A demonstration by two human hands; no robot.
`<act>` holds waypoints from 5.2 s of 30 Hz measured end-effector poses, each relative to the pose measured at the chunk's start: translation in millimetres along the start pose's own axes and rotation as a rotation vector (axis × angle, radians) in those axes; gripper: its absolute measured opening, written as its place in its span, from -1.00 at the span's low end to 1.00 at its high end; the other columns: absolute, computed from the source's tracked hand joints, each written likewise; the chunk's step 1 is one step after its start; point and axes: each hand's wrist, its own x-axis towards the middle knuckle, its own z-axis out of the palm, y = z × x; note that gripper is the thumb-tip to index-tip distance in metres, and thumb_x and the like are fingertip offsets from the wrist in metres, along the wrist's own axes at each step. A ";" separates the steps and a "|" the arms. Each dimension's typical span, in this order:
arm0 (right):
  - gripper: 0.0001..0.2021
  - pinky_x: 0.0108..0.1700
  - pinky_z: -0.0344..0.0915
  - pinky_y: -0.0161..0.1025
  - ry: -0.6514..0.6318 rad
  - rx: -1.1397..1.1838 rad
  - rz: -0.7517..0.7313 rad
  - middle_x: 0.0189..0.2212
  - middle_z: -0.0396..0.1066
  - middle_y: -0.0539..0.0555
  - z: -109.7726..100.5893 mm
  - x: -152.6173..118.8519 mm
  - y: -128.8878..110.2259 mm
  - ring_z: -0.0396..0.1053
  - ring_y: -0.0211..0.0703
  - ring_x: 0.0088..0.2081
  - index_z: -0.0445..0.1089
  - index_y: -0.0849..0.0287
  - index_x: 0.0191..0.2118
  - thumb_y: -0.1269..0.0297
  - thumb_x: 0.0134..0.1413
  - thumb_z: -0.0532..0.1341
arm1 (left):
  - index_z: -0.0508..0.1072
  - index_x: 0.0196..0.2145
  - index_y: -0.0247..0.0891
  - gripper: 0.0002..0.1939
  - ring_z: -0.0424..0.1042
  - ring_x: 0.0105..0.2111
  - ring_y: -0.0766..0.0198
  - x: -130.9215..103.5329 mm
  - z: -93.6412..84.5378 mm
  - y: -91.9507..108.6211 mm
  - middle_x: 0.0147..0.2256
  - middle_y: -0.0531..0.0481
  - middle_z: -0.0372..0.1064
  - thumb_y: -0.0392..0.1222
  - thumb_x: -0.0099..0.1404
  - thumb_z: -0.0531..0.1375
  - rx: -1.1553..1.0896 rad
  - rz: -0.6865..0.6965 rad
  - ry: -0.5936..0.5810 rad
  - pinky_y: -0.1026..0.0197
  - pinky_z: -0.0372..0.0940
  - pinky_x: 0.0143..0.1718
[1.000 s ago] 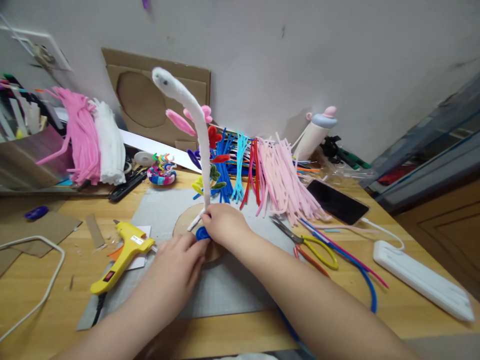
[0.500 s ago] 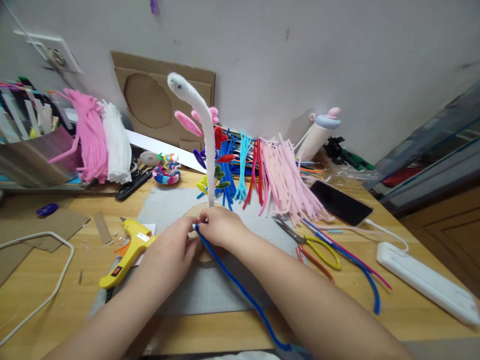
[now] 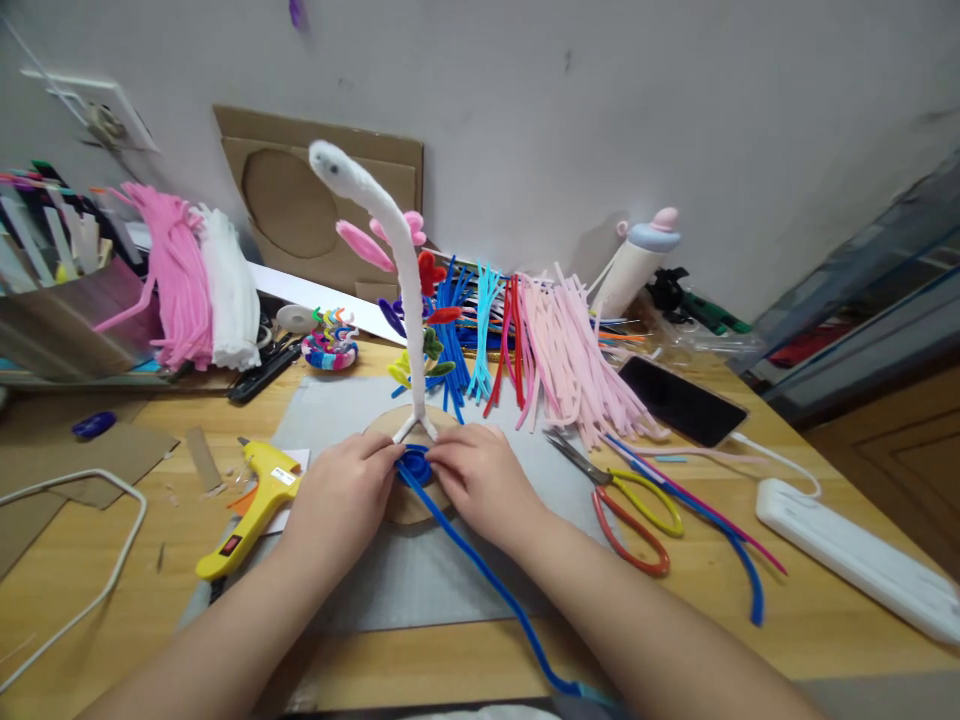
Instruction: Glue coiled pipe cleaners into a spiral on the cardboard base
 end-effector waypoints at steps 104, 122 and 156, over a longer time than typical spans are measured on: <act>-0.61 0.25 -0.57 0.14 -0.171 -0.098 -0.099 0.09 0.35 0.06 8.1 -10.9 -6.0 0.16 -0.13 0.18 0.27 0.02 0.11 0.45 0.19 0.09 | 0.43 -0.12 -0.15 -0.74 0.37 -0.04 0.10 -36.2 17.8 -1.3 -0.14 0.03 0.50 -0.36 0.28 0.08 -0.168 0.182 0.180 0.02 0.02 -0.05; -0.69 0.18 -0.75 0.26 -0.249 -0.149 -0.200 0.15 0.28 0.01 -6.0 -15.3 10.8 0.01 -0.06 0.27 0.30 -0.05 0.10 0.24 0.32 0.00 | 0.43 -0.14 -0.19 -0.78 0.38 -0.05 0.10 -40.5 17.5 1.8 -0.13 0.02 0.50 -0.32 0.27 0.10 -0.154 0.187 0.208 -0.01 0.01 -0.03; -0.49 0.25 -0.64 0.21 -0.367 -0.136 -0.207 0.29 0.00 0.11 12.8 -5.5 5.2 -0.17 -0.13 0.33 -0.03 0.05 0.31 0.05 0.32 -0.06 | 0.47 -0.19 -0.20 -0.78 0.42 -0.12 0.11 -41.1 19.5 4.2 -0.19 0.01 0.53 -0.31 0.27 0.08 -0.208 0.185 0.278 0.00 0.02 -0.06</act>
